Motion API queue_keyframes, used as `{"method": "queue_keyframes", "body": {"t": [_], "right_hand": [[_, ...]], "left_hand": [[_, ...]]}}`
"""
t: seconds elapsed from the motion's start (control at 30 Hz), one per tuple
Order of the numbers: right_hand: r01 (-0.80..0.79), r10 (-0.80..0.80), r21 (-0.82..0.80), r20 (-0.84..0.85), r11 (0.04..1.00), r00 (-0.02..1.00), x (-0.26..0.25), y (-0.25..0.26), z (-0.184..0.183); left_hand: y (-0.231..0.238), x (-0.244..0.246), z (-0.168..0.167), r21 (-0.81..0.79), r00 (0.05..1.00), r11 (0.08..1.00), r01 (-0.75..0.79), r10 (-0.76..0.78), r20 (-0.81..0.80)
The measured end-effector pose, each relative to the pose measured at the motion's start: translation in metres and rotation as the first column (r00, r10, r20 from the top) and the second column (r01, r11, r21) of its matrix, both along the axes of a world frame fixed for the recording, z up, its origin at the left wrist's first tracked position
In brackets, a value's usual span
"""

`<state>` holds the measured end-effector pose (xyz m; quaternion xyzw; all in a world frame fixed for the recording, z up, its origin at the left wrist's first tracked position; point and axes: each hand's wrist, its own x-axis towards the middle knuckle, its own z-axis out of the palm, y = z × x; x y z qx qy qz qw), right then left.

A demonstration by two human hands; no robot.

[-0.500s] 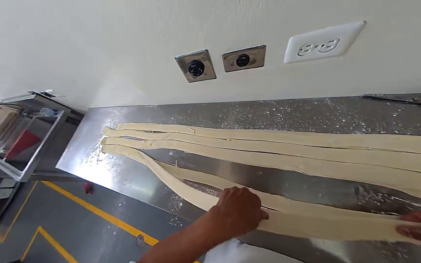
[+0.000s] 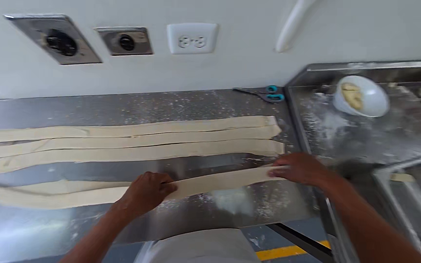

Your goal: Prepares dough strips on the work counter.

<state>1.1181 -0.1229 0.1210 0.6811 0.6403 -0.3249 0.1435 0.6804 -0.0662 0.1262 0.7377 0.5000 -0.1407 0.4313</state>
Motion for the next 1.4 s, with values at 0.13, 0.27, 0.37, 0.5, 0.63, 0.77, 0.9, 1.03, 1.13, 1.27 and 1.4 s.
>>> {"method": "queue_keyframes", "body": {"t": [0.13, 0.27, 0.37, 0.5, 0.63, 0.77, 0.9, 1.03, 1.13, 1.27, 1.4], "right_hand": [[-0.066, 0.065, -0.005, -0.082, 0.998, 0.995, -0.010, 0.001, -0.040], [-0.068, 0.066, -0.010, -0.112, 0.998, 0.992, -0.003, -0.002, -0.035], [-0.019, 0.011, -0.055, -0.134, 0.998, 0.991, 0.005, -0.001, -0.026], [-0.041, 0.033, -0.037, -0.183, 0.998, 0.982, 0.011, -0.005, -0.032], [0.045, -0.028, 0.063, -0.248, 0.997, 0.968, 0.020, -0.012, -0.032], [0.097, -0.071, 0.143, -0.173, 0.985, 0.982, 0.053, -0.023, -0.038], [-0.013, 0.020, 0.130, -0.057, 0.991, 0.998, 0.050, -0.027, -0.048], [0.040, -0.042, -0.047, -0.050, 0.998, 0.998, 0.044, -0.016, -0.043], [0.078, -0.084, -0.160, -0.027, 0.984, 0.996, 0.056, -0.005, -0.026], [0.089, -0.062, -0.097, 0.249, 0.991, 0.966, 0.076, 0.013, 0.001], [0.087, -0.033, -0.111, 0.422, 0.990, 0.906, 0.073, 0.023, -0.009]], "left_hand": [[0.006, -0.001, -0.063, -0.079, 0.993, 0.995, 0.060, -0.068, -0.097], [0.011, -0.015, -0.064, -0.112, 0.990, 0.990, 0.087, -0.098, -0.103], [0.014, -0.023, -0.070, -0.130, 0.990, 0.987, 0.096, -0.108, -0.086], [0.003, -0.024, -0.074, -0.034, 0.984, 0.994, 0.107, -0.111, -0.143], [-0.002, -0.028, -0.060, 0.007, 0.984, 0.996, 0.094, -0.092, -0.150], [-0.010, -0.021, -0.068, 0.180, 0.991, 0.980, 0.090, -0.106, 0.081], [-0.028, 0.001, -0.082, 0.306, 0.971, 0.951, 0.054, -0.121, 0.207], [-0.031, 0.004, -0.088, 0.266, 0.985, 0.964, 0.025, -0.069, 0.156], [-0.032, 0.010, -0.098, 0.373, 0.971, 0.928, 0.012, -0.100, 0.218], [-0.004, 0.031, -0.076, 0.142, 0.978, 0.990, -0.010, -0.020, 0.206], [0.026, 0.054, -0.071, 0.032, 0.979, 0.996, -0.087, 0.080, 0.185]]}}
